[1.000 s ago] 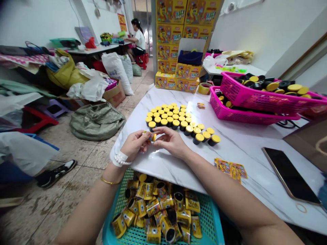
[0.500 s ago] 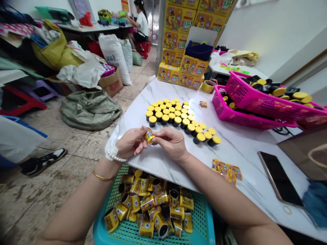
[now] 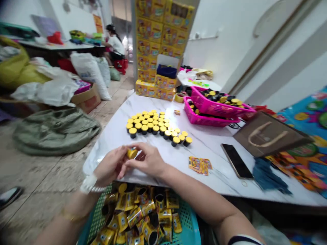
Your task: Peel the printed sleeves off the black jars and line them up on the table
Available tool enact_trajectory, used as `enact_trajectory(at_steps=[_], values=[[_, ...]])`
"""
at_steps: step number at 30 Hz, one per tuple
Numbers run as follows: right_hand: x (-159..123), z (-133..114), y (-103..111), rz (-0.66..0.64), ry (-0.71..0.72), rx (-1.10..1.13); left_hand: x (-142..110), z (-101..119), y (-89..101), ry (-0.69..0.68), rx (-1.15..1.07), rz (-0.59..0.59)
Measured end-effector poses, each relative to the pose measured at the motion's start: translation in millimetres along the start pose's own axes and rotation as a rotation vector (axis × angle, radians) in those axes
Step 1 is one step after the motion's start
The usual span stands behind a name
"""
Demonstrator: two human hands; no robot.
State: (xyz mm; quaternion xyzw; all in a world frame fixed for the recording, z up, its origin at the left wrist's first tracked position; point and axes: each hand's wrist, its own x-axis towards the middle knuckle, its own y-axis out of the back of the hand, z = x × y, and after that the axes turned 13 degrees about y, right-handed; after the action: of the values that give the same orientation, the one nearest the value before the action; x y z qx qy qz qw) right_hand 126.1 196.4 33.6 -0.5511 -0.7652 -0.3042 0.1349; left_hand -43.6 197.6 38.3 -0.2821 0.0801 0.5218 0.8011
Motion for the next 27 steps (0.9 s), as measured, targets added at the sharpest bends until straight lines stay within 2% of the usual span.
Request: enact_trajectory(at_steps=[4, 6, 8, 10, 11, 13, 15, 17, 19, 21, 23, 27], values=[[-44.7, -32.7, -4.7, 0.059, 0.098, -0.238, -28.2, -18.6, -4.2, 0.107, 0.251, 0.031], [-67.1, -47.7, -1.4, -0.008, 0.146, -0.284, -39.2, -23.5, -7.0, 0.102, 0.366, 0.09], [-84.5, -57.1, 10.9, -0.11, 0.17, -0.314, -46.0, -24.3, -11.7, 0.069, 0.413, 0.163], [-97.6, -57.4, 34.7, -0.121, 0.169, -0.398, -47.4, -22.9, -17.8, 0.036, 0.424, 0.21], [-103.5, -54.0, 50.7, -0.071, 0.151, -0.482, -46.0, -22.2, -21.0, 0.024, 0.427, 0.215], [-115.5, -41.8, 88.1, 0.118, 0.037, -0.754, -39.8, -21.9, -27.1, 0.01, 0.442, 0.192], [-128.0, -26.3, 125.4, 0.262, -0.16, -1.001, -31.3, -23.4, -32.3, -0.004, 0.47, 0.168], [-139.4, -12.3, 153.9, 0.238, -0.318, -1.027, -23.0, -25.4, -36.6, -0.026, 0.507, 0.164], [-147.6, -3.0, 169.0, 0.21, -0.359, -0.986, -16.1, -27.0, -40.6, -0.053, 0.543, 0.161], [-151.3, 0.9, 171.5, 0.214, -0.327, -0.972, -10.9, -28.0, -45.0, -0.059, 0.556, 0.132], [-149.9, 0.1, 165.4, 0.254, -0.267, -0.997, -6.7, -28.8, -50.9, -0.045, 0.546, 0.096], [-128.3, -9.3, 137.8, 0.401, -0.082, -0.975, 3.9, -29.3, -67.8, -0.051, 0.479, 0.053]])
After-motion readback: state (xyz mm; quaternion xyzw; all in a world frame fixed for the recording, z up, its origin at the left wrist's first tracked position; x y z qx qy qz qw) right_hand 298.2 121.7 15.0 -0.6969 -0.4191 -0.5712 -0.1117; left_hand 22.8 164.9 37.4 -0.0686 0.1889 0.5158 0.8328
